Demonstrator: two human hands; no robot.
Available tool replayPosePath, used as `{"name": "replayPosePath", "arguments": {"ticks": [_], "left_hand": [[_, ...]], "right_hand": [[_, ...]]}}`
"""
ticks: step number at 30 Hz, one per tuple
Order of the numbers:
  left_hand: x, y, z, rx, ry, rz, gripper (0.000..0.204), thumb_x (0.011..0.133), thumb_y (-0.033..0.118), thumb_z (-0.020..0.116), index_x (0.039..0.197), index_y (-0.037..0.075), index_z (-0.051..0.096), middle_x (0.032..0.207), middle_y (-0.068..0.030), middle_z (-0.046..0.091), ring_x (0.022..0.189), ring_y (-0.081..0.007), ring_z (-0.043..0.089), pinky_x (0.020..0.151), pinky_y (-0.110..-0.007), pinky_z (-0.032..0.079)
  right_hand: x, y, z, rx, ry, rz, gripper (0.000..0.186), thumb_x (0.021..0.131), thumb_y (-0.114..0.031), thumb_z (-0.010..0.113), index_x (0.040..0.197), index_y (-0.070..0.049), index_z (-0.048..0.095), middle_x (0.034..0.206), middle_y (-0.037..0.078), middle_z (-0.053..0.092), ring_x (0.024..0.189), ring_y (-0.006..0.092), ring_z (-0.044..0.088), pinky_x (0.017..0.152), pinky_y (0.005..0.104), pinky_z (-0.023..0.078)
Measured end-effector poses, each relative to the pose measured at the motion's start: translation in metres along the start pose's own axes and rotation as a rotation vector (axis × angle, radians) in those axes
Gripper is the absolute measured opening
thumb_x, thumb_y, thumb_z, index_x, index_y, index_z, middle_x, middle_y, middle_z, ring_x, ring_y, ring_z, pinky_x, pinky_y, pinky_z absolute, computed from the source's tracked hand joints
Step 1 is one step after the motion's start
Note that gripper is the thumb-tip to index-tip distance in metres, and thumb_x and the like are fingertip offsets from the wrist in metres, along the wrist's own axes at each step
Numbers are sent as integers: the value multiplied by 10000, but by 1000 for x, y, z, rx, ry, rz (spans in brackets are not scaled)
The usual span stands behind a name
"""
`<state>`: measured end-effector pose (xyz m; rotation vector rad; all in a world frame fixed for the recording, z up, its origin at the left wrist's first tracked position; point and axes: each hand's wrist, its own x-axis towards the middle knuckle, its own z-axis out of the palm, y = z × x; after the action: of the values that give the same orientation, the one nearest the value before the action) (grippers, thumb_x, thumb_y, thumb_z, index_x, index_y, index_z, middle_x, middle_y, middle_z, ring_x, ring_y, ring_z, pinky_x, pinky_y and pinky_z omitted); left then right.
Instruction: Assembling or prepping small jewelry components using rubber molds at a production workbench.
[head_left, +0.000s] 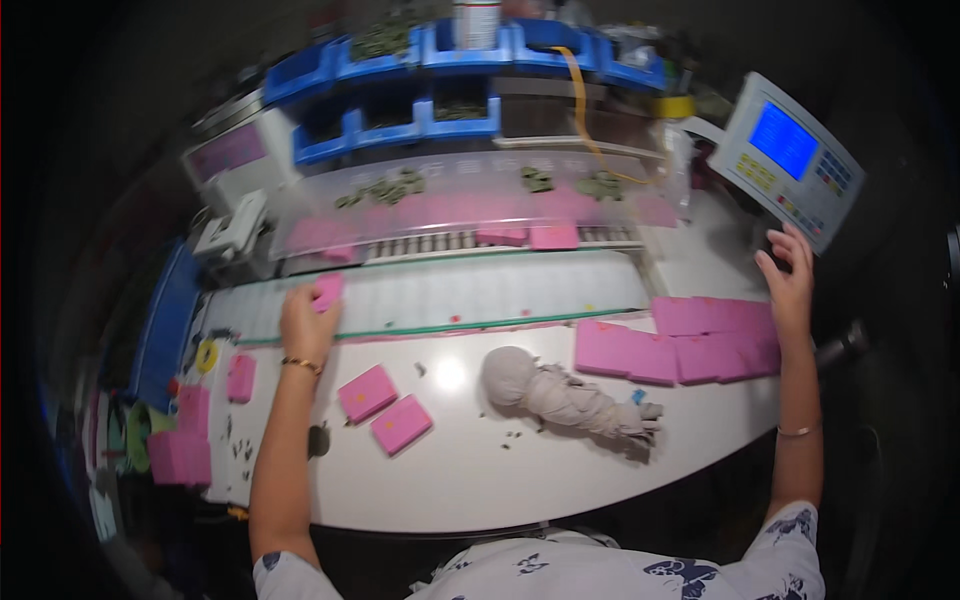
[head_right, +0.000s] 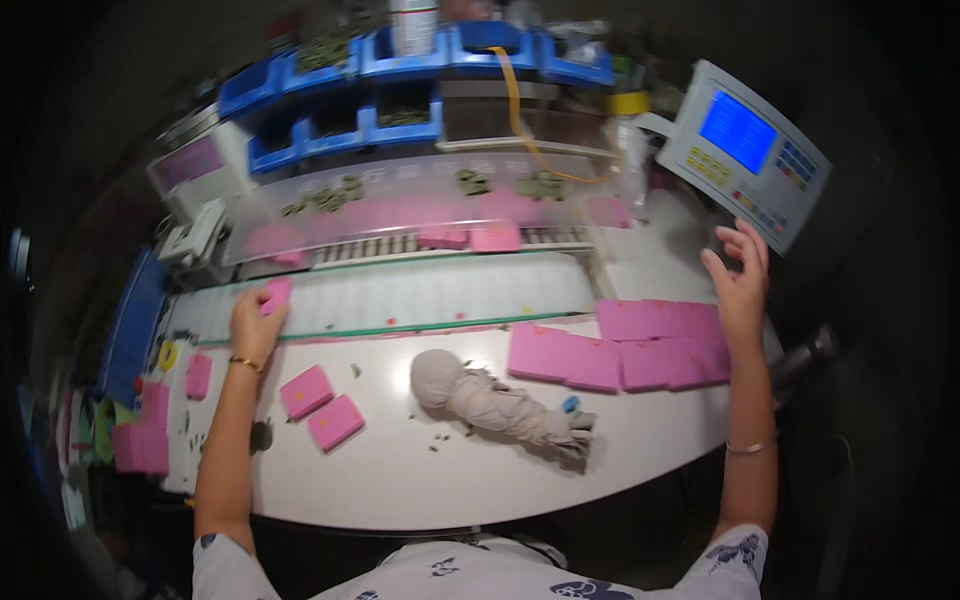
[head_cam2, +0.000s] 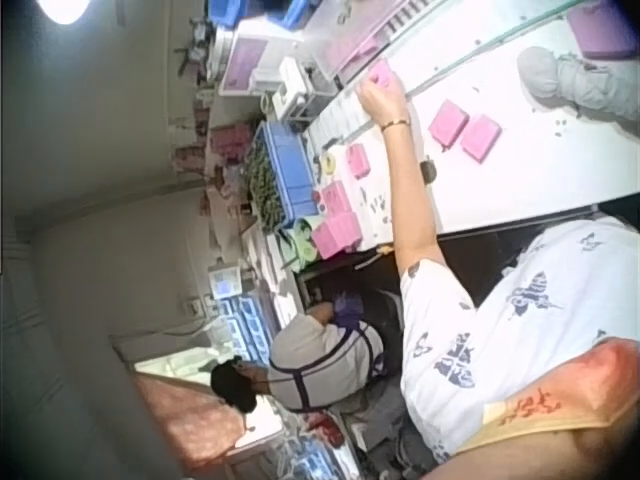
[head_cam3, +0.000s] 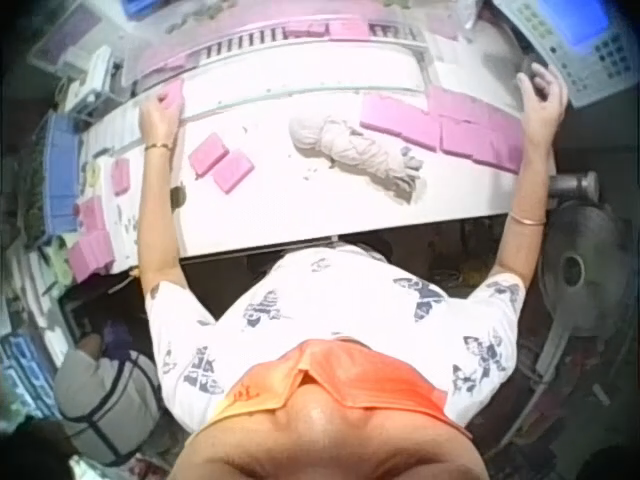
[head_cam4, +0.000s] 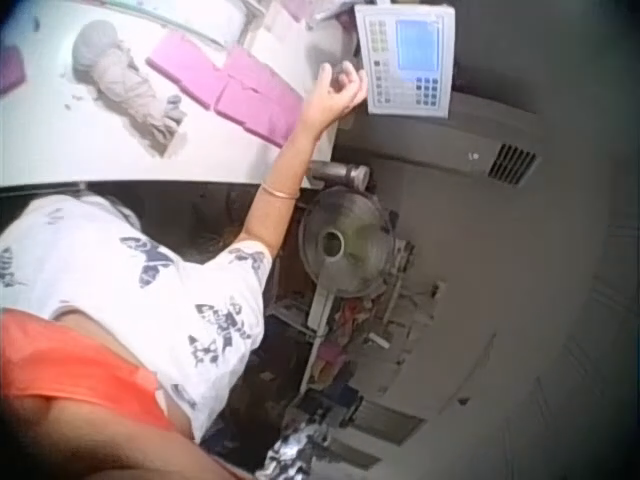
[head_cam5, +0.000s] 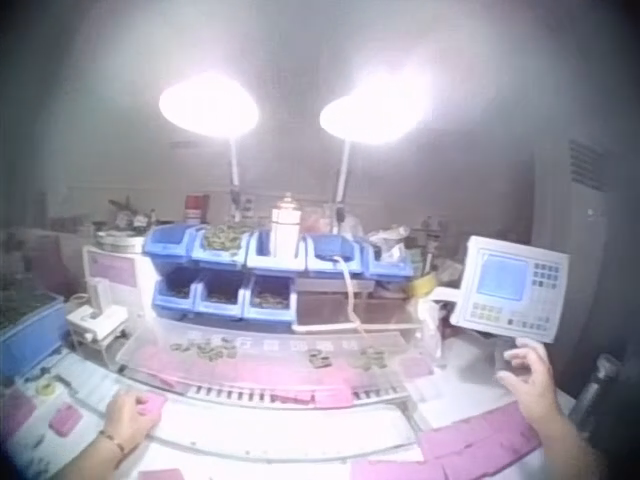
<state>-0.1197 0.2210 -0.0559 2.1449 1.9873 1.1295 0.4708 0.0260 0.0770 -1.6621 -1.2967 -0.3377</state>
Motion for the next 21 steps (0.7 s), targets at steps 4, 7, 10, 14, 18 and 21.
{"name": "replayPosePath", "arguments": {"ticks": [4, 7, 10, 14, 18, 21], "left_hand": [[1, -14, -11, 186, -49, 17, 331, 783, 232, 726, 1000, -2, 637, 1096, -199, 592, 1064, -377, 538, 915, -446, 446], [-17, 0, -35, 283, -10, 84, 420, 794, 210, 729, 1122, -17, 596, 1275, -210, 488, 1203, -391, 444, 994, -457, 395], [-38, 38, -44, 85, -56, 166, 437, 795, 168, 725, 1159, -5, 556, 1297, -202, 471, 1217, -385, 437, 1020, -446, 371], [-59, 78, -55, -12, -146, 247, 423, 799, 115, 705, 1175, 9, 543, 1299, -197, 472, 1227, -375, 431, 1034, -448, 352], [-76, 88, -64, -33, -128, 260, 405, 792, 87, 697, 1162, 12, 550, 1295, -196, 475, 1227, -366, 438, 1035, -451, 349], [-85, 85, -73, -44, -113, 264, 348, 784, 71, 692, 1101, 10, 564, 1237, -197, 517, 1179, -362, 477, 1013, -453, 367]], "right_hand": [[31, 34, -18, -126, 95, -152, 270, 758, -79, 767, 993, -55, 636, 1381, 189, 446, 1202, 310, 526, 922, 366, 481], [48, 37, -21, -277, 59, -158, 283, 735, -58, 760, 949, -60, 574, 1468, 193, 347, 1265, 402, 469, 1016, 429, 422], [60, 47, -34, -412, -11, -87, 291, 738, -54, 754, 951, -68, 557, 1506, 168, 293, 1258, 408, 479, 1012, 436, 434], [65, 55, -39, -568, -91, -97, 282, 762, -63, 725, 974, -78, 540, 1535, 125, 253, 1198, 407, 528, 968, 454, 472], [66, 48, -24, -615, -110, -111, 273, 758, -48, 715, 960, -64, 533, 1535, 127, 251, 1148, 401, 563, 922, 460, 494], [68, 41, -11, -723, -137, -69, 213, 785, -24, 661, 951, -52, 531, 1548, 136, 229, 1045, 403, 616, 848, 482, 520]]}}
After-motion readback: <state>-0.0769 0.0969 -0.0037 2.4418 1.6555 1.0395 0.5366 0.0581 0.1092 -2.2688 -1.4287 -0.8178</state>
